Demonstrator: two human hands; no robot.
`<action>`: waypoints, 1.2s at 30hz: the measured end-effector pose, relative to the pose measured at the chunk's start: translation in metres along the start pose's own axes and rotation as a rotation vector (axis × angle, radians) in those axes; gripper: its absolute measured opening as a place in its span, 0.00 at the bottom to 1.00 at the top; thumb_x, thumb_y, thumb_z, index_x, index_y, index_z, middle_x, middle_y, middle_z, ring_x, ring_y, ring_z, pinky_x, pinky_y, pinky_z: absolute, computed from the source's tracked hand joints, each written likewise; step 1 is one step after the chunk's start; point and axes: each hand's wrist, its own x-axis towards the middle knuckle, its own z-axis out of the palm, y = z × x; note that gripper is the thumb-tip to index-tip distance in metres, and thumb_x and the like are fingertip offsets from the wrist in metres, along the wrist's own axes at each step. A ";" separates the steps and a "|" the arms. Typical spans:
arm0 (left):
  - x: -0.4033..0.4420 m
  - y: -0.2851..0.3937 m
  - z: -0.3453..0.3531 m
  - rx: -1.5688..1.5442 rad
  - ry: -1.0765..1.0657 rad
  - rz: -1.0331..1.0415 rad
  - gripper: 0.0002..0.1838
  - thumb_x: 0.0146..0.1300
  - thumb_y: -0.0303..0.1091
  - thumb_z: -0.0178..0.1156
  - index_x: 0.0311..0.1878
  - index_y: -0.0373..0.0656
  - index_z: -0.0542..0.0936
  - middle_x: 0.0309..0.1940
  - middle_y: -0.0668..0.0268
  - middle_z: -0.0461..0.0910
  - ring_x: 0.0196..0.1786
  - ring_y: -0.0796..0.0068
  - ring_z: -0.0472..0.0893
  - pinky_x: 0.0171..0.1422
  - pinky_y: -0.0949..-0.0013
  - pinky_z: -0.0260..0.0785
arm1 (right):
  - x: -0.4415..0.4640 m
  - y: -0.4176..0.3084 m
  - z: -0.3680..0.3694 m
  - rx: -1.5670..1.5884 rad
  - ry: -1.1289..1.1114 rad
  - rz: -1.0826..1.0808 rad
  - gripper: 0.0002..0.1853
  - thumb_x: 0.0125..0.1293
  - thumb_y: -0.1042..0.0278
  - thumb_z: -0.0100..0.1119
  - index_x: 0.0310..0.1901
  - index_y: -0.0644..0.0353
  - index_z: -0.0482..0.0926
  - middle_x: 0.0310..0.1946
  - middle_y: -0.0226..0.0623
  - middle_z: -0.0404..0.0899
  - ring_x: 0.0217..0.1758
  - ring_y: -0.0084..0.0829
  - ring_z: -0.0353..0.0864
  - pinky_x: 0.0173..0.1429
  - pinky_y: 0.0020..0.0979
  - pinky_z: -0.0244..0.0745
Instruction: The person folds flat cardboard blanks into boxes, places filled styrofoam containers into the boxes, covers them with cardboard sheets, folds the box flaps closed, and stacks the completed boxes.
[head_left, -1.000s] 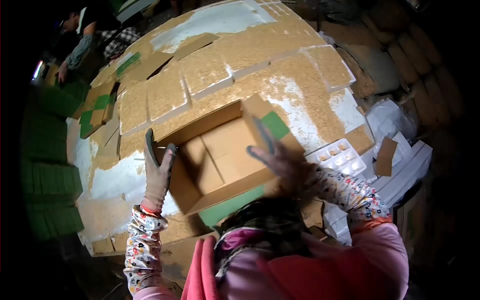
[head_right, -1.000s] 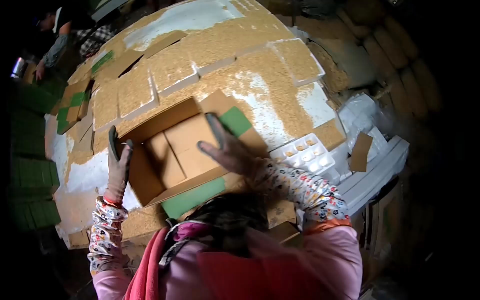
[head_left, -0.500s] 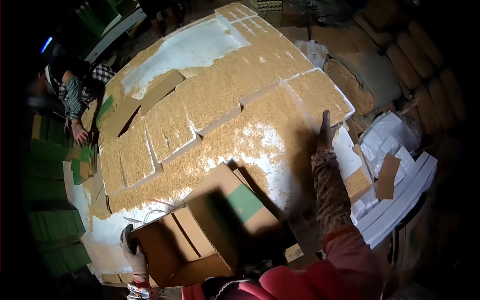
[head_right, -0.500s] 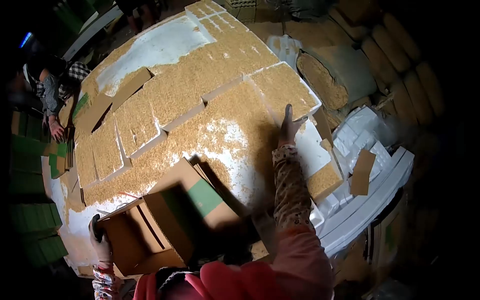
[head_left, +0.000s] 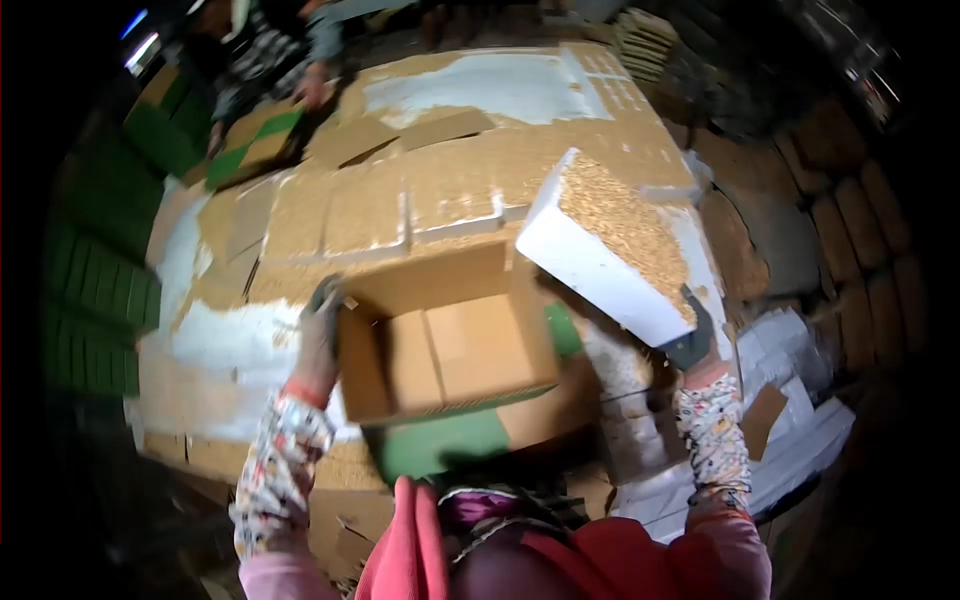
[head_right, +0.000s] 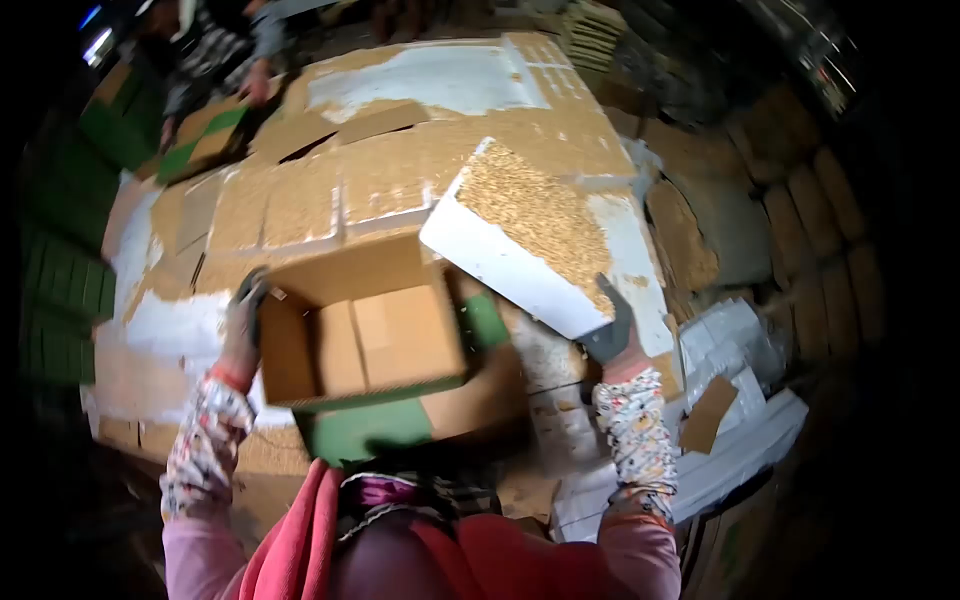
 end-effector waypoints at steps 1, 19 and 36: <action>0.004 -0.006 -0.014 -0.075 0.079 -0.031 0.14 0.70 0.32 0.48 0.54 0.39 0.74 0.42 0.63 0.77 0.43 0.69 0.76 0.46 0.72 0.70 | 0.009 0.000 0.009 -0.207 -0.179 -0.117 0.26 0.63 0.75 0.57 0.63 0.64 0.65 0.59 0.48 0.72 0.60 0.43 0.73 0.64 0.39 0.68; 0.142 -0.068 -0.271 1.087 0.476 0.163 0.32 0.58 0.44 0.59 0.63 0.43 0.65 0.60 0.48 0.66 0.65 0.48 0.63 0.71 0.53 0.52 | -0.007 0.088 0.206 -0.686 0.205 0.239 0.16 0.65 0.72 0.56 0.54 0.64 0.72 0.24 0.25 0.72 0.20 0.17 0.67 0.21 0.21 0.60; 0.204 0.011 -0.303 1.308 0.394 0.092 0.22 0.59 0.51 0.57 0.41 0.39 0.79 0.36 0.49 0.81 0.44 0.50 0.80 0.51 0.55 0.71 | -0.018 0.096 0.213 -0.953 0.318 -0.169 0.20 0.65 0.67 0.57 0.55 0.73 0.72 0.52 0.47 0.76 0.55 0.35 0.75 0.60 0.33 0.68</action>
